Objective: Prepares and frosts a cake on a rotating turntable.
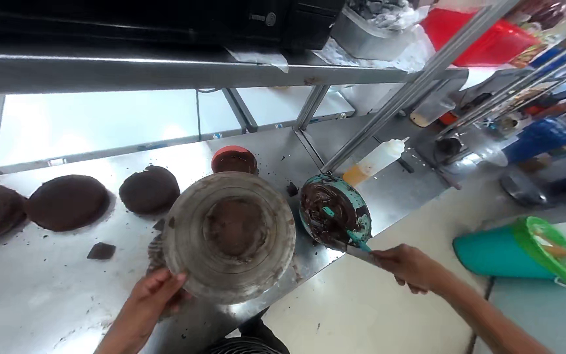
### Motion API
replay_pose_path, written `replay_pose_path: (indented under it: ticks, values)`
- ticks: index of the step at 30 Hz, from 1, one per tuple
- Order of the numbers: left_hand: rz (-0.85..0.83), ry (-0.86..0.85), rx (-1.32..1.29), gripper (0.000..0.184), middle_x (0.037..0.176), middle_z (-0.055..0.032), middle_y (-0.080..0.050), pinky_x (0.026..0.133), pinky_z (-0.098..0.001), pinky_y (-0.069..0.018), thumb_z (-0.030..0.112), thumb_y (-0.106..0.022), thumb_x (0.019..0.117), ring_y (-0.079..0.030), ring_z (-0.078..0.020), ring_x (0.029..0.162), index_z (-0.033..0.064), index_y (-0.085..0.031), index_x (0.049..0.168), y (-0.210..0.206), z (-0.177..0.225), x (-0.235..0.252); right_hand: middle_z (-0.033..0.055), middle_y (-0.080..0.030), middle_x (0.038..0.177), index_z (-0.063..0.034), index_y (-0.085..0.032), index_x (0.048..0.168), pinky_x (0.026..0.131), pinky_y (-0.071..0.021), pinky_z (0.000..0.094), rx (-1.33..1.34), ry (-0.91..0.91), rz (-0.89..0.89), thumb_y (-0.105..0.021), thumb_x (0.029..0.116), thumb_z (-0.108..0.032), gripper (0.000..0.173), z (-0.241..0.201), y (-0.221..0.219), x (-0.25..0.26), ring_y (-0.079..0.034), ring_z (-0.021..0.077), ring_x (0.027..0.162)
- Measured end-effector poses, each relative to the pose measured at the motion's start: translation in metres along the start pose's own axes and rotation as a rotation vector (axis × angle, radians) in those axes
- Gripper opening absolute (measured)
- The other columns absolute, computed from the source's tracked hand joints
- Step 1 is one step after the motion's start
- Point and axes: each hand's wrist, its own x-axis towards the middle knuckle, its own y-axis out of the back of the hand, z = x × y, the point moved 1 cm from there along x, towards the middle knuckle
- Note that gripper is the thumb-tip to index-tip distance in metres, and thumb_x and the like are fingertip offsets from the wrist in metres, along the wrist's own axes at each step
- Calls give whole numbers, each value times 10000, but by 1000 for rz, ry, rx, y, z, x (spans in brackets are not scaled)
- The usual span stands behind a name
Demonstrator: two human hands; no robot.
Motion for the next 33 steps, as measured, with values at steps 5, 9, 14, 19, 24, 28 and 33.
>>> replay_pose_path:
  ticks: [5, 9, 14, 19, 24, 28, 33]
  values:
    - [-82, 63, 11, 204, 877, -142, -749, 561, -255, -581, 254, -687, 955, -729, -177, 706, 56, -699, 1001, -3, -2, -5, 38, -623, 627, -144, -600, 1449, 364, -445, 275, 653, 161, 78, -559, 1051, -232, 410, 15, -81, 18, -508, 120, 394]
    - [-111, 71, 6, 202, 904, -145, -754, 578, -257, -586, 255, -724, 941, -732, -177, 718, 66, -712, 1009, -4, -3, -4, 55, -628, 632, -54, -561, 1462, 349, -447, 278, 1032, 314, 191, -545, 1051, -196, 436, 7, -136, 31, -517, 120, 402]
    - [-169, 72, -40, 208, 921, -146, -751, 586, -264, -593, 262, -732, 946, -730, -178, 726, 76, -720, 1039, -9, -10, -8, 83, -639, 639, -6, -504, 1492, 362, -472, 269, 1257, 460, 257, -520, 1062, -172, 461, -7, -154, 29, -545, 127, 418]
    - [-220, 77, -18, 210, 953, -80, -757, 643, -276, -599, 231, -720, 951, -724, -153, 775, 85, -703, 1101, -34, -10, -19, 127, -733, 835, 2, -384, 1556, 610, -641, 402, 1150, 731, 189, -489, 1056, -66, 515, -33, -118, -6, -725, 242, 671]
    - [-191, 75, -34, 290, 978, -62, -759, 678, -288, -606, 325, -713, 956, -729, -148, 803, 81, -695, 1112, -39, -11, -20, 152, -734, 1139, 37, -458, 1499, 655, -655, 390, 878, 872, 258, -508, 1037, 13, 465, -100, -102, -62, -752, 243, 831]
    - [180, 57, -110, 311, 963, -108, -715, 610, -310, -587, 271, -528, 999, -694, -174, 738, 37, -613, 1185, -30, 1, -7, 143, -697, 1041, 28, -664, 1320, 686, -585, 267, 438, 863, 646, -524, 970, 14, 377, -141, -137, -68, -665, 127, 812]
    - [100, 60, -158, 151, 932, -85, -727, 579, -263, -564, 144, -590, 949, -689, -144, 709, 62, -642, 1065, -34, -3, -11, 146, -649, 995, -187, -751, 1274, 644, -564, 309, 66, 728, 912, -547, 916, -44, 437, -157, -160, -47, -645, 191, 780]
